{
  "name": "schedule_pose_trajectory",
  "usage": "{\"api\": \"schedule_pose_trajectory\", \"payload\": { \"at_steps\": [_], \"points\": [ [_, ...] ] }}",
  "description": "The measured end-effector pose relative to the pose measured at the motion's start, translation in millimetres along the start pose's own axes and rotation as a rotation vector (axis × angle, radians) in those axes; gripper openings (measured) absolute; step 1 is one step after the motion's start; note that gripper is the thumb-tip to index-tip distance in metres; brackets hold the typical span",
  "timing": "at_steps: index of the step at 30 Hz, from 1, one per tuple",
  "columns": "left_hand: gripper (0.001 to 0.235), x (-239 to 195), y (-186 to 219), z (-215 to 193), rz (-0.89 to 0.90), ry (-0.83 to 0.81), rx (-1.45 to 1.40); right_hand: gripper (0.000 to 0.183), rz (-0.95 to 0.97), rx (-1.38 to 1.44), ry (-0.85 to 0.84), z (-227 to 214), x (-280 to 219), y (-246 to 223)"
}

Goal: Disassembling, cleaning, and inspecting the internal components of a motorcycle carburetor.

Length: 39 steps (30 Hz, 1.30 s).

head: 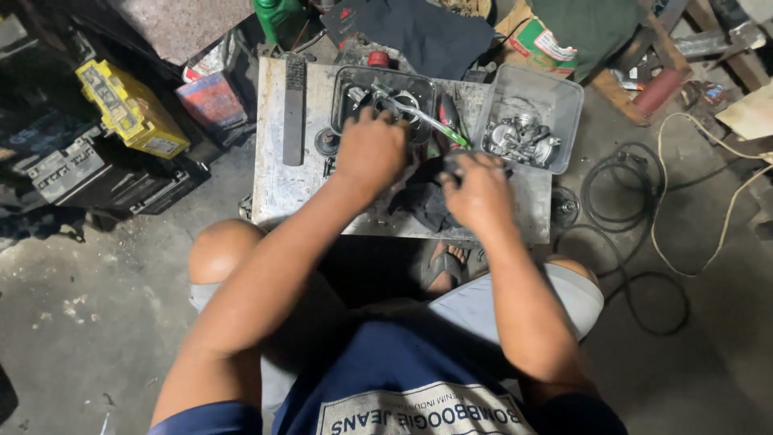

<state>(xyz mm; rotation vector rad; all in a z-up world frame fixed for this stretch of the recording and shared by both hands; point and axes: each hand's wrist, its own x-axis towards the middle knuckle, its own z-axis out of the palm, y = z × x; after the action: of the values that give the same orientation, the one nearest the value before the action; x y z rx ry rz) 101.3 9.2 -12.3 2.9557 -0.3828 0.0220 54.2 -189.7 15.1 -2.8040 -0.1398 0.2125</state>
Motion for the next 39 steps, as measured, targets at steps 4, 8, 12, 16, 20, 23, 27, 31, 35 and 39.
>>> {"api": "schedule_pose_trajectory", "payload": {
  "at_steps": [4,8,12,16,20,23,27,31,35,39],
  "points": [
    [0.024,-0.3,-6.0,23.9,-0.028,-0.097,0.060,0.035,-0.005,-0.068,-0.003,49.2,17.1,2.9],
    [0.029,-5.5,2.0,34.0,-0.099,-0.203,0.022,0.040,0.006,-0.110,-0.022,67.1,28.7,-8.5],
    [0.029,-5.5,2.1,52.6,-0.144,-0.276,0.026,0.049,-0.008,-0.120,-0.069,106.1,44.0,1.1],
    [0.033,-3.6,4.9,50.6,-0.154,-0.310,0.037,0.051,-0.010,-0.155,-0.070,107.6,47.1,-3.3],
    [0.033,-3.3,9.4,47.8,-0.166,-0.294,0.020,0.051,0.037,-0.151,-0.092,115.7,51.8,0.9],
    [0.034,-3.0,10.2,49.4,-0.171,-0.297,0.019,0.050,0.052,-0.108,-0.061,124.7,54.2,5.1],
    [0.031,-3.6,10.6,51.5,-0.170,-0.287,0.004,0.047,0.082,-0.072,-0.073,131.2,56.5,8.1],
    [0.029,-5.0,7.4,50.6,-0.167,-0.260,-0.053,0.042,0.137,0.013,-0.106,119.4,61.6,6.7],
    [0.027,-9.3,9.1,36.2,-0.155,-0.239,-0.103,0.030,0.230,0.202,-0.110,87.7,57.8,-2.0],
    [0.035,-18.8,7.5,-4.3,-0.100,-0.233,-0.210,0.031,0.346,0.256,-0.119,37.1,48.1,-19.0]
  ]
}}
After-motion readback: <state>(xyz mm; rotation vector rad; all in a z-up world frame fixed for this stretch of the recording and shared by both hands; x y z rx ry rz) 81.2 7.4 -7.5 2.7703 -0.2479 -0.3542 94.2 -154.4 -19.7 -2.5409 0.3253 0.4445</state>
